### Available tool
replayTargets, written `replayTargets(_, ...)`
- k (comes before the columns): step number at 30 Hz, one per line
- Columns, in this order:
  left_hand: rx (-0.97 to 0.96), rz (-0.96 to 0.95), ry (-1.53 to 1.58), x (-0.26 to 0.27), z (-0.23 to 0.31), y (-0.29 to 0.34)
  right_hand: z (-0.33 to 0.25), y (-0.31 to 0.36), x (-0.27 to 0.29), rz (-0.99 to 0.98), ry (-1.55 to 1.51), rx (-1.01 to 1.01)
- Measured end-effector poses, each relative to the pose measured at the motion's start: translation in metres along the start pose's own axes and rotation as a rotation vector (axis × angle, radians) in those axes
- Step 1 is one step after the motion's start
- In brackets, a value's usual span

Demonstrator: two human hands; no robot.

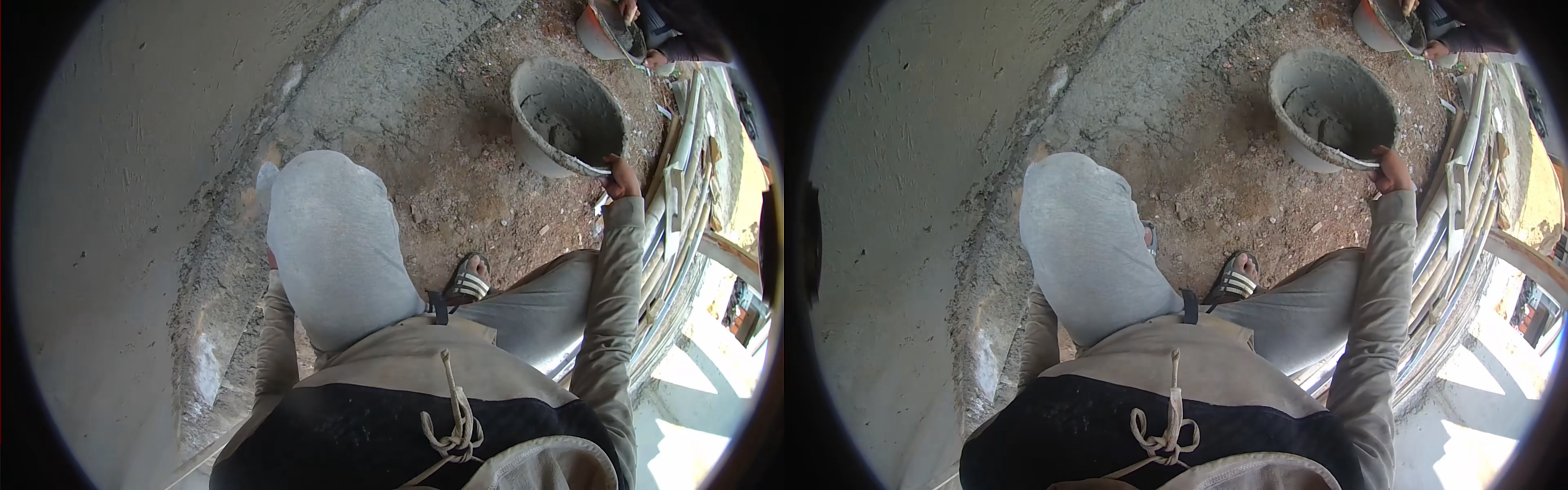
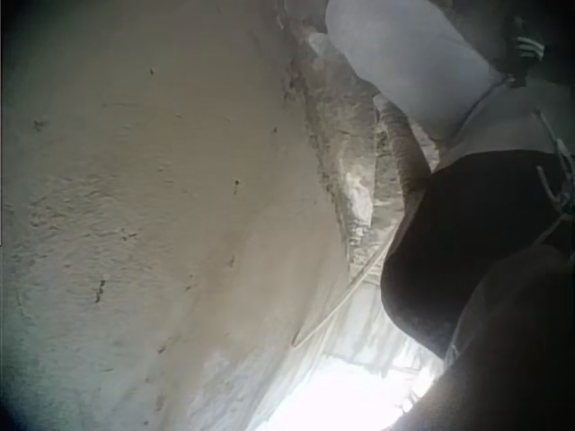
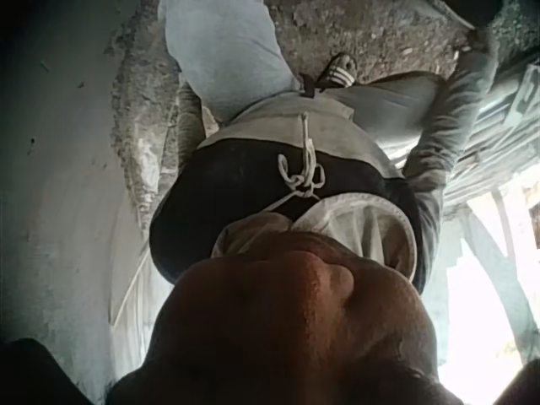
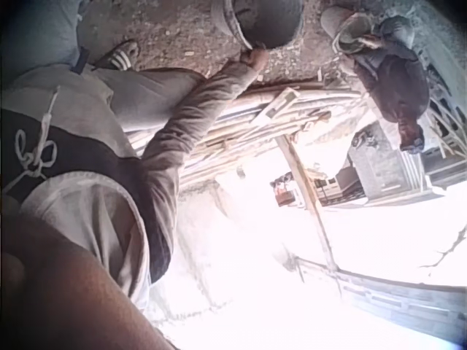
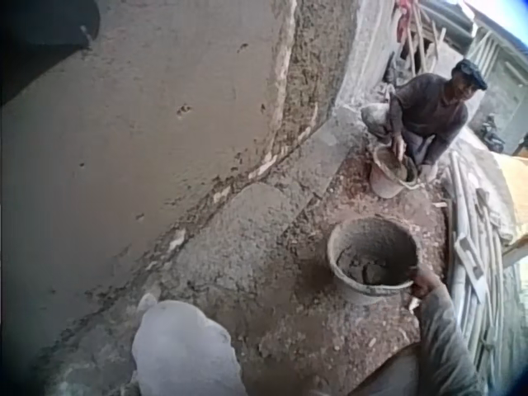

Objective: The person scoops mortar from a bucket using a trowel and applies it along the base of the wall.

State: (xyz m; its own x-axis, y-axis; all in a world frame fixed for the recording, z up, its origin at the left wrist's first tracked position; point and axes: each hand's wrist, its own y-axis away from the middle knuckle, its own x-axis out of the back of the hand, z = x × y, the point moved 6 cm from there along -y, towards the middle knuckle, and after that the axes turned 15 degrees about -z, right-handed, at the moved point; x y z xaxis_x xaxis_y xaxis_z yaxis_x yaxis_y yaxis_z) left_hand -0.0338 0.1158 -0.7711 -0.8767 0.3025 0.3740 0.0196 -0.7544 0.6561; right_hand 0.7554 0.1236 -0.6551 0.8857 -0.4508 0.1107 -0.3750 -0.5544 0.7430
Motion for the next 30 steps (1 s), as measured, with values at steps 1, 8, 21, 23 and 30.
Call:
replayTargets(1,0.001,-0.007,0.006,-0.003,0.001,-0.001,0.000,0.001,0.002,0.007,-0.003,0.001)
replayTargets(8,0.021,0.033,0.009,0.009,-0.001,0.008,-0.007,0.002,-0.078,-0.035,-0.249,0.155)
replayTargets(21,0.377,0.339,0.120,0.059,-0.028,0.069,0.098,-0.010,-0.220,-0.412,-0.336,0.075)
replayTargets(23,0.469,0.351,0.178,0.060,-0.057,0.071,0.068,0.036,-0.236,-0.437,-0.337,0.043)
replayTargets(30,0.220,-0.024,-0.225,-0.009,-0.011,-0.044,0.046,0.130,-0.153,-0.504,0.582,-0.283)
